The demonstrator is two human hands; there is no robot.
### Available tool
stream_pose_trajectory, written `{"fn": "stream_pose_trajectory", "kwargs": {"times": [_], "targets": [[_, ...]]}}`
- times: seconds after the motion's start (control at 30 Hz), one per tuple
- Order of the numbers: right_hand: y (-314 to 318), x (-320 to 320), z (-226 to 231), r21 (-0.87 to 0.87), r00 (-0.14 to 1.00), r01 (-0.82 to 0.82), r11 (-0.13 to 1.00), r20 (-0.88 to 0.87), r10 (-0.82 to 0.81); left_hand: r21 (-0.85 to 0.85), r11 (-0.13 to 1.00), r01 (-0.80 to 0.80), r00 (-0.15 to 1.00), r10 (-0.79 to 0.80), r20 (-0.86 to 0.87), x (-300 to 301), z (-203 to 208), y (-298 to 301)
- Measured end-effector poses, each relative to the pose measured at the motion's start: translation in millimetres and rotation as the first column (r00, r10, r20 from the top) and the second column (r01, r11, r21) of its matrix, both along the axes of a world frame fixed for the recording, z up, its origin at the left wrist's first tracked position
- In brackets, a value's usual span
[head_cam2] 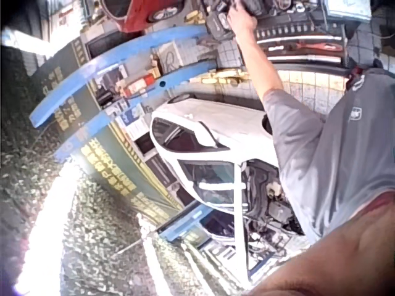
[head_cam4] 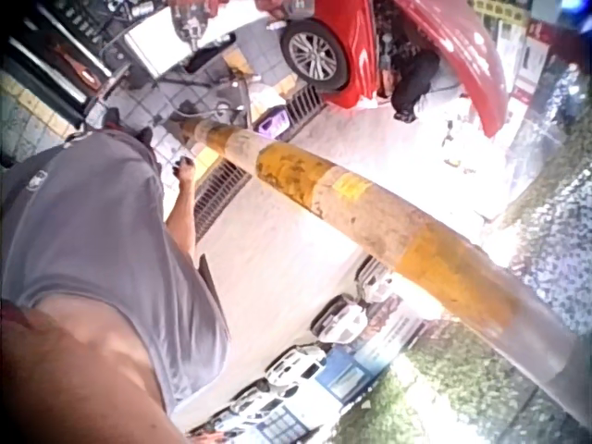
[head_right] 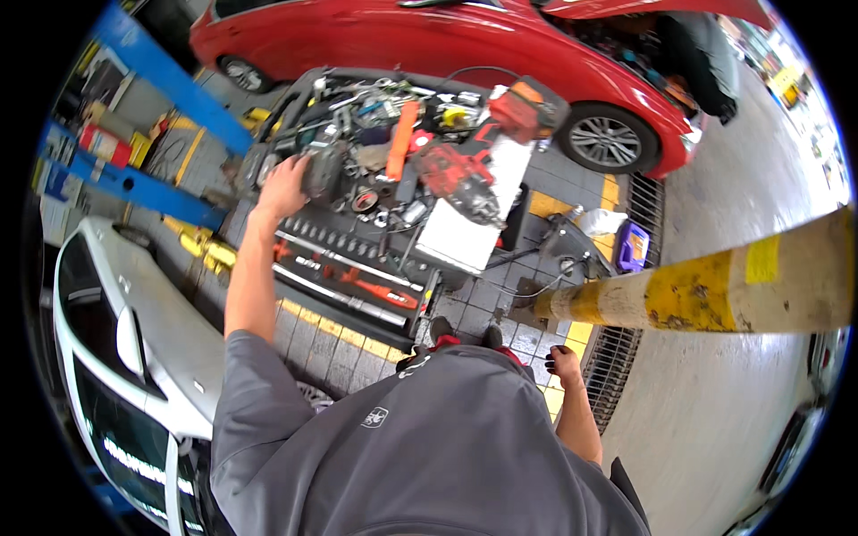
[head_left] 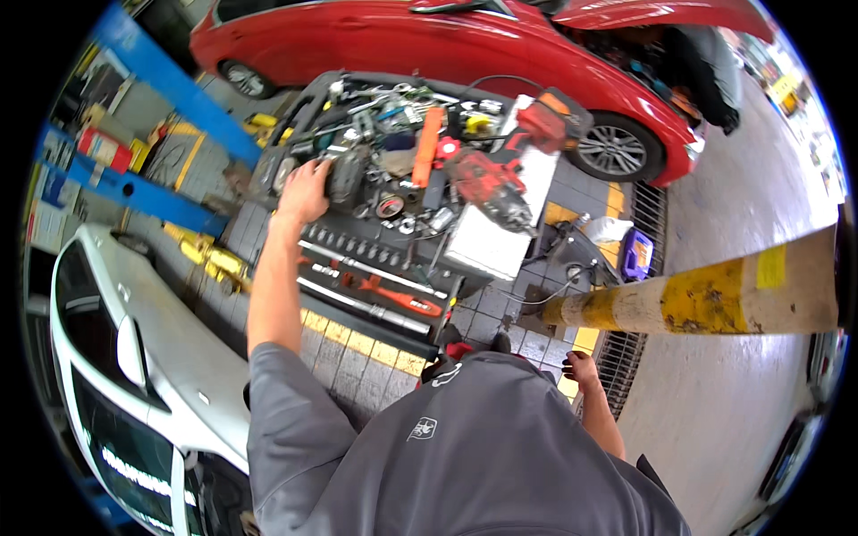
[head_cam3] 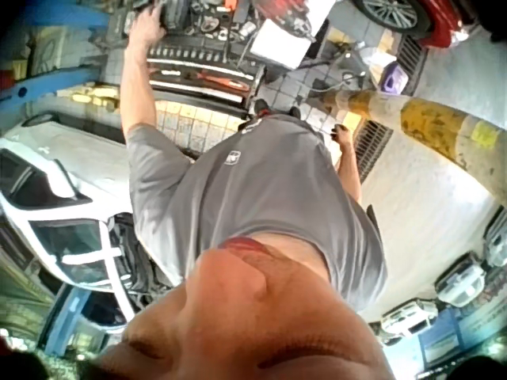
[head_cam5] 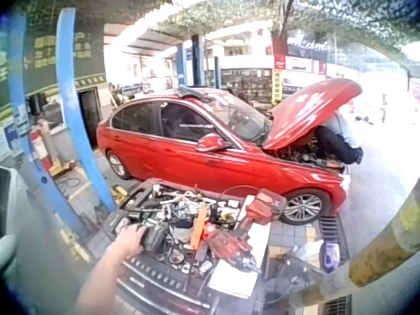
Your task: The person installs a black plastic engine cover into the engine bay of a white car. They align the cover, secure it with a screwdriver, and then use a power drill to fasten additional screws, completing the installation.
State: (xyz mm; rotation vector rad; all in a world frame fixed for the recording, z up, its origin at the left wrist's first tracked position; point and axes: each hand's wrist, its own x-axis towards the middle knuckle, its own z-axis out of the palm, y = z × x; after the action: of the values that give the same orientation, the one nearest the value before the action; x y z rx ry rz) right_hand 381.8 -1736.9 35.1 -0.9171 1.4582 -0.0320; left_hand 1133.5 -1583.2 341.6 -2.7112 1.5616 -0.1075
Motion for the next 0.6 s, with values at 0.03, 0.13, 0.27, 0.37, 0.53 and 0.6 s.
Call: {"fn": "stream_pose_trajectory", "kwargs": {"times": [0.03,0.13,0.27,0.37,0.53,0.6], "targets": [[3,-17,-11,-0.026,0.998,0.064,0.998,0.004,-0.064,0.010,0.999,0.044,0.999,-0.044,-0.001,-1,6,-13],[12,-48,-51,-0.005,0.996,0.085,0.996,-0.025,-0.085,0.002,0.997,0.082,0.997,-0.082,-0.015,50,-25,11],[40,-52,-23,-0.061,0.968,0.058,0.996,-0.239,-0.071,0.033,0.999,0.021,0.997,-0.018,-0.074,57,-57,15],[31,-42,-11,-0.047,0.959,-0.027,0.999,-0.282,0.013,-0.058,0.998,0.021,1.000,-0.020,0.017,88,-77,5],[8,-43,28,-0.305,0.938,-0.177,0.936,-0.341,0.066,-0.276,0.958,0.073,0.997,-0.072,0.016,35,-46,-9],[-13,-3,79,-0.412,0.927,-0.267,0.871,-0.356,0.115,-0.403,0.905,0.133,0.991,-0.113,0.073,39,-34,10]]}}
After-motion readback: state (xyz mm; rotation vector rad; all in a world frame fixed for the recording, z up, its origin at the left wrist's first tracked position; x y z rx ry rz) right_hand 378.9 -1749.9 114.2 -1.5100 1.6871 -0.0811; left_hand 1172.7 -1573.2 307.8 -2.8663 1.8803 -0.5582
